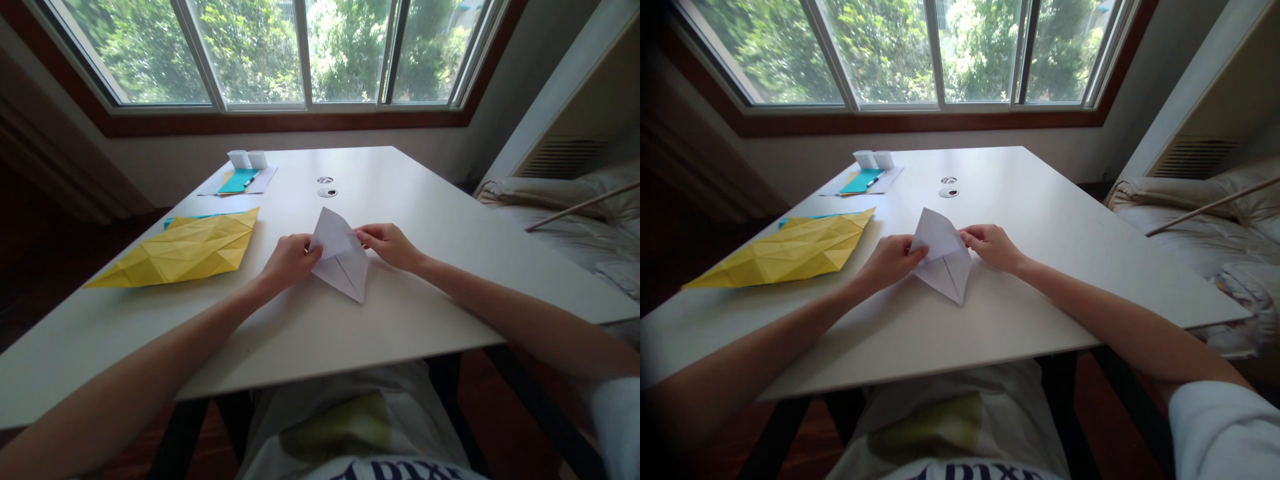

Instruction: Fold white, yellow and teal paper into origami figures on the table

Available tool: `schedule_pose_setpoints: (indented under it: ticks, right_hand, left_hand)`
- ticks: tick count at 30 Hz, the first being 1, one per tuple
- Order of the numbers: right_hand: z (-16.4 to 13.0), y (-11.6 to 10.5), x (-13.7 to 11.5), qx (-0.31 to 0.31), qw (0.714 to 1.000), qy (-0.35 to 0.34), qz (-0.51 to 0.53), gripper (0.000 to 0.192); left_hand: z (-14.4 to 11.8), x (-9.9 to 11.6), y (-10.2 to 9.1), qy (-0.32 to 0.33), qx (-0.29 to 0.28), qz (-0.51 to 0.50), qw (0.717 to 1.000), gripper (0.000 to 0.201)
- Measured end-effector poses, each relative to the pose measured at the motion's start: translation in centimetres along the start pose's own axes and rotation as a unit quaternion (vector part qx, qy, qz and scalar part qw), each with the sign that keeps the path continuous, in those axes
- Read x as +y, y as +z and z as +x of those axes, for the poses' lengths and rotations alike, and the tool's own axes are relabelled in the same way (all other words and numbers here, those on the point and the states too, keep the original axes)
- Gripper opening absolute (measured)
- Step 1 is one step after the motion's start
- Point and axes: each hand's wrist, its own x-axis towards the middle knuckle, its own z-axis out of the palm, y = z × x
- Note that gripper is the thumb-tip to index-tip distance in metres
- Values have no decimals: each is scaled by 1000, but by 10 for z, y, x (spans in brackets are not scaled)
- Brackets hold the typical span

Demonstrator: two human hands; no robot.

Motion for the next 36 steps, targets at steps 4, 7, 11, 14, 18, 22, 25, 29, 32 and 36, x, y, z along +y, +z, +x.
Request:
schedule_pose_setpoints:
  ticks: [4,7,11,14,18,22,25,29,32,36]
  right_hand:
    - [-2,1,-4,-21,1000,-13,-2,33]
    - [-4,5,-6,-32,999,-35,-17,27]
    - [-4,7,-4,-23,997,-65,-43,19]
    - [-4,5,-4,14,996,-64,-61,19]
    - [-3,-1,-5,42,994,-60,-75,26]
    - [-1,-1,-9,37,994,-80,-65,23]
    - [0,2,-13,44,994,-83,-57,21]
    - [0,3,-15,60,993,-85,-64,21]
    - [0,3,-15,68,992,-85,-68,21]
    - [1,4,-17,85,990,-96,-66,22]
  left_hand:
    - [-1,1,1,18,-19,-21,999,25]
    - [-1,3,1,31,-24,-32,999,24]
    - [-3,6,0,57,-36,-48,997,25]
    - [-4,9,0,77,-56,-66,993,25]
    - [-6,10,0,86,-59,-75,992,25]
    - [-6,10,0,92,-62,-73,991,24]
    - [-6,10,1,95,-66,-68,991,24]
    - [-7,11,2,106,-72,-65,990,23]
    - [-7,13,1,110,-72,-59,990,23]
    - [-7,13,2,112,-66,-51,990,23]
